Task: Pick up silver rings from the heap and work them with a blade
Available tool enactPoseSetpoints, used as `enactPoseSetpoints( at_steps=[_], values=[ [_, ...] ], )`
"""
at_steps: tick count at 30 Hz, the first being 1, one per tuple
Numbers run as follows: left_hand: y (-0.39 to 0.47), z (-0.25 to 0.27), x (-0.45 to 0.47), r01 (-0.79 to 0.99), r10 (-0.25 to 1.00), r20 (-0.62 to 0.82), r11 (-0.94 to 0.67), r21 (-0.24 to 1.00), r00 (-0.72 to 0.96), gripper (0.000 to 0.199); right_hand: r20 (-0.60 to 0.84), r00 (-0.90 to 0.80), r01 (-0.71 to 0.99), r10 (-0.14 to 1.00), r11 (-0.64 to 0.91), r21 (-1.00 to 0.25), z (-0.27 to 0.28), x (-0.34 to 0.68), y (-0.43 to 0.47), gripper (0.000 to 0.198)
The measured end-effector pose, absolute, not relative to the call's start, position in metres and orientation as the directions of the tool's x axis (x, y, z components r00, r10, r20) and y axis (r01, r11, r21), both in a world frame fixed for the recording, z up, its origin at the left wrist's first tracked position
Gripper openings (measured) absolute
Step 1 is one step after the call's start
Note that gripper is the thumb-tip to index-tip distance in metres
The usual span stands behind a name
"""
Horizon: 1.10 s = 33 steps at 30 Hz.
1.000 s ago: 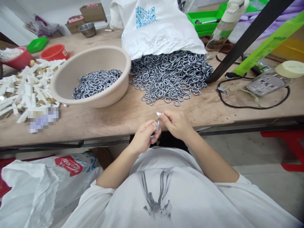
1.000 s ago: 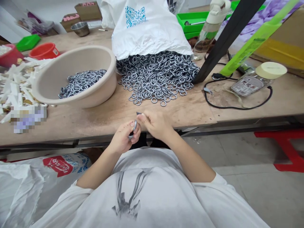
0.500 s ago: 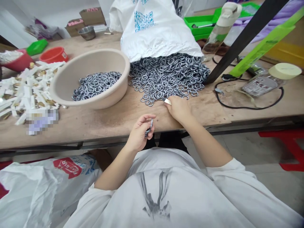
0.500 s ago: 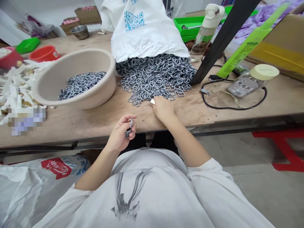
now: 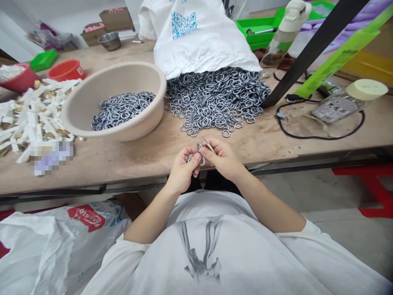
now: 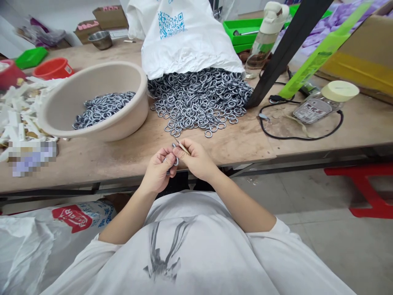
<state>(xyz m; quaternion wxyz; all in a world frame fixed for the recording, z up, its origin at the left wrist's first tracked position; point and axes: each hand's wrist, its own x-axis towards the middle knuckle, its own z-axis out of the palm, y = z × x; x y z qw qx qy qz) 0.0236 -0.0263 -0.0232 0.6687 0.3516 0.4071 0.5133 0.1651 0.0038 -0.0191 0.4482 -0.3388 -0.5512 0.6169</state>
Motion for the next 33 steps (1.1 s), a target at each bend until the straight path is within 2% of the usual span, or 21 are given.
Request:
enactPoseSetpoints(
  at_steps=[9,13,18,23,30,33],
  values=[
    [-0.026,-0.025,0.023,-0.384,0.984,-0.168,0.179,0.906,0.062,0.045,0.017,-0.410,-0.215,0.912,-0.078,-0.973,-0.021,0.161,-0.003,0.046],
    [-0.027,-0.027,0.022,-0.375,0.983,-0.171,0.186,0.908,0.072,0.045,0.083,-0.316,-0.185,0.945,0.024,-0.982,-0.026,0.161,-0.005,0.044],
    [-0.027,-0.026,0.023,-0.373,0.982,-0.161,0.186,0.909,0.096,0.046,0.185,-0.369,-0.149,0.911,0.139,-0.979,-0.030,0.164,-0.005,0.039],
    [-0.029,-0.022,0.021,-0.357,0.962,-0.192,0.251,0.900,0.193,0.049,0.300,-0.190,-0.023,0.935,0.301,-0.953,-0.033,0.164,-0.009,0.037],
    [-0.028,-0.019,0.021,-0.383,0.932,-0.253,0.339,0.859,0.259,0.045,0.261,-0.173,-0.079,0.950,0.251,-0.965,-0.033,0.164,-0.005,0.040],
    [-0.027,-0.018,0.021,-0.403,0.925,-0.289,0.369,0.837,0.247,0.043,0.291,-0.175,0.023,0.941,0.299,-0.954,-0.027,0.173,0.002,0.045]
  ],
)
